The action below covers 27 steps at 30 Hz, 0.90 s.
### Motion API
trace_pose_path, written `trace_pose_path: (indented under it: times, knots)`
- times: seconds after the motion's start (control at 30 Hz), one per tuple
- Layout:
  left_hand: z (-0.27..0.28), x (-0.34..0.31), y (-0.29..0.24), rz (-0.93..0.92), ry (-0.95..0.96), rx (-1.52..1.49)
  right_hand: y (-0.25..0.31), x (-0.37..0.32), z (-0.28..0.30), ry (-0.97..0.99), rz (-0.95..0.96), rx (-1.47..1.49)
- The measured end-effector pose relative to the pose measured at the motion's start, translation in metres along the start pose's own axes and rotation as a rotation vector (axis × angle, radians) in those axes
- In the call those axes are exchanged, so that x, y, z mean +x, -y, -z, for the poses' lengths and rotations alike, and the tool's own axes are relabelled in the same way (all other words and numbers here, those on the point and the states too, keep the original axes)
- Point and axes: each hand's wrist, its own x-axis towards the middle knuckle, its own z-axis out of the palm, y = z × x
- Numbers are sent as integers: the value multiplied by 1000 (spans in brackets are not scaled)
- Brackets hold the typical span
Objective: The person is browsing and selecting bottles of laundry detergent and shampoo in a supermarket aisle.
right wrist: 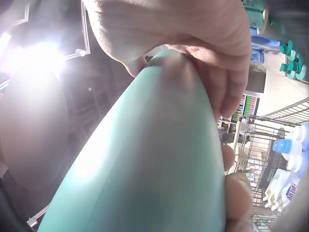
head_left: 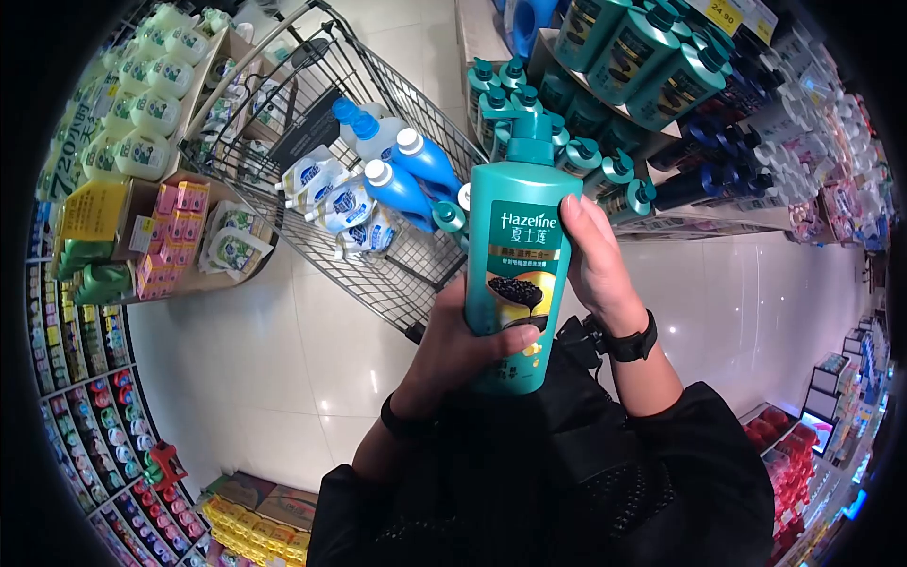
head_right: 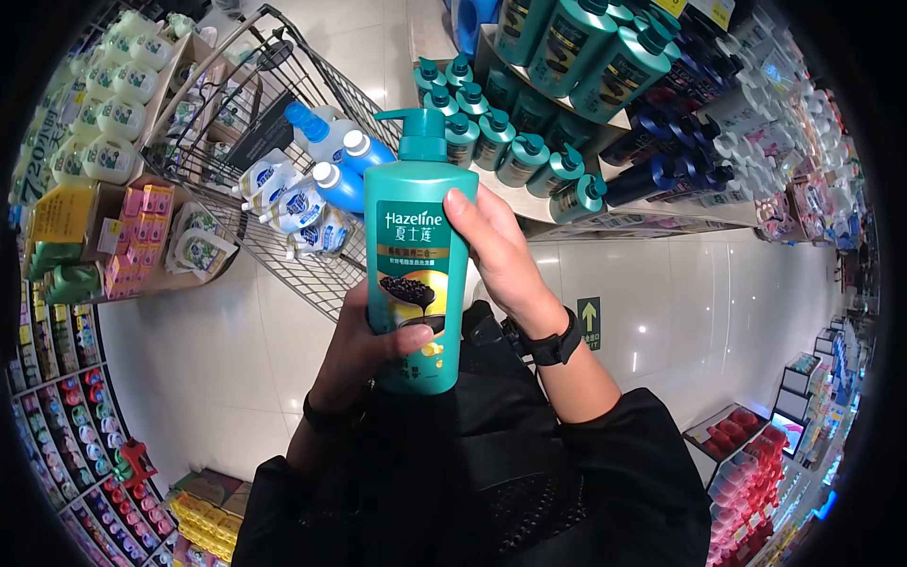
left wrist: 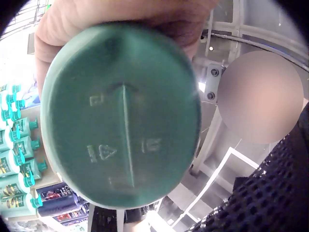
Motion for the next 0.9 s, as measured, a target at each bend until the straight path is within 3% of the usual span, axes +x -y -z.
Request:
trace_pose_path:
  times: [0.2,0.53,0.9]
  knots:
    - [0,-11,-3,-29,-16,-84,0,-1,-9,23,-59,165]
    - [5,-12,6,-151,-3,-64,-3,1,-9,25,-49,159]
    - [2,-7,11,2,29,-335,-3,1,-8,29,-56,181]
